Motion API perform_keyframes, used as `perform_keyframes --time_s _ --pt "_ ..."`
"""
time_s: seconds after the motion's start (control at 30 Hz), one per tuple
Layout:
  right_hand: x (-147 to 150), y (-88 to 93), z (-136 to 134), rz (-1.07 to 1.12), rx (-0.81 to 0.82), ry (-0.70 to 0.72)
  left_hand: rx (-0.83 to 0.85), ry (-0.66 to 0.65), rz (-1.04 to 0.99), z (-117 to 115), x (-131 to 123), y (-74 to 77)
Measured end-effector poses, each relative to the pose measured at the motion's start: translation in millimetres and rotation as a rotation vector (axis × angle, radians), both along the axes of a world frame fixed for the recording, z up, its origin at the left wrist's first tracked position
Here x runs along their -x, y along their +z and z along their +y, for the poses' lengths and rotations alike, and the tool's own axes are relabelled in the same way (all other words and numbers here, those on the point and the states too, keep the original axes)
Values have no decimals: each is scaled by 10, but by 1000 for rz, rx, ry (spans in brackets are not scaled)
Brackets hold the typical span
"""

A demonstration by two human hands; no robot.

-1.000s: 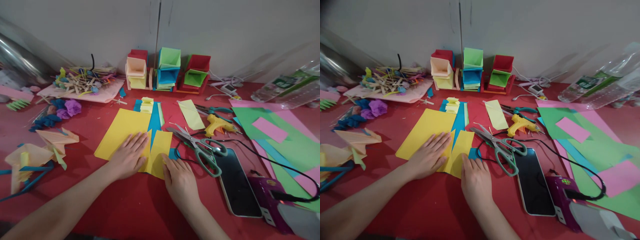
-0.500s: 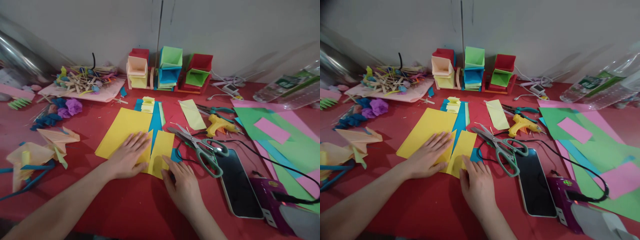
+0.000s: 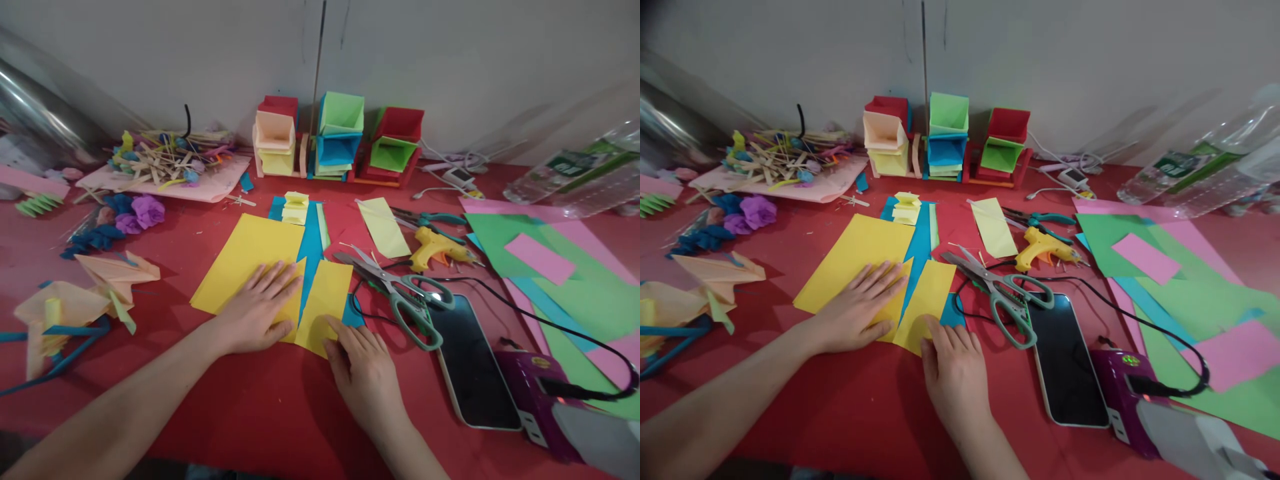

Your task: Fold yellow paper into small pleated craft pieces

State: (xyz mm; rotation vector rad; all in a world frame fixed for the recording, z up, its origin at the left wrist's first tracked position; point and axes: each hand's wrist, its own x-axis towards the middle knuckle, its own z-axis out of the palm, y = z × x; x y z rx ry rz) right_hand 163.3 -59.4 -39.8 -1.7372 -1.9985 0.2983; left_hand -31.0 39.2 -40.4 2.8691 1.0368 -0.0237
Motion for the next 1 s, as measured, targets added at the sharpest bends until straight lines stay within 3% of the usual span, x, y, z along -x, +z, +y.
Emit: perform_keyframes --time_s 0.73,0.87,1.0 --pt "23 -20 -133 -12 -24 33 57 9 -61 3 11 -9" --pt "-73 88 -102 -51 -64 34 72 21 -113 4 10 -18" --pt "-333 318 262 -123 -139 -72 68 141 -226 -18 13 38"
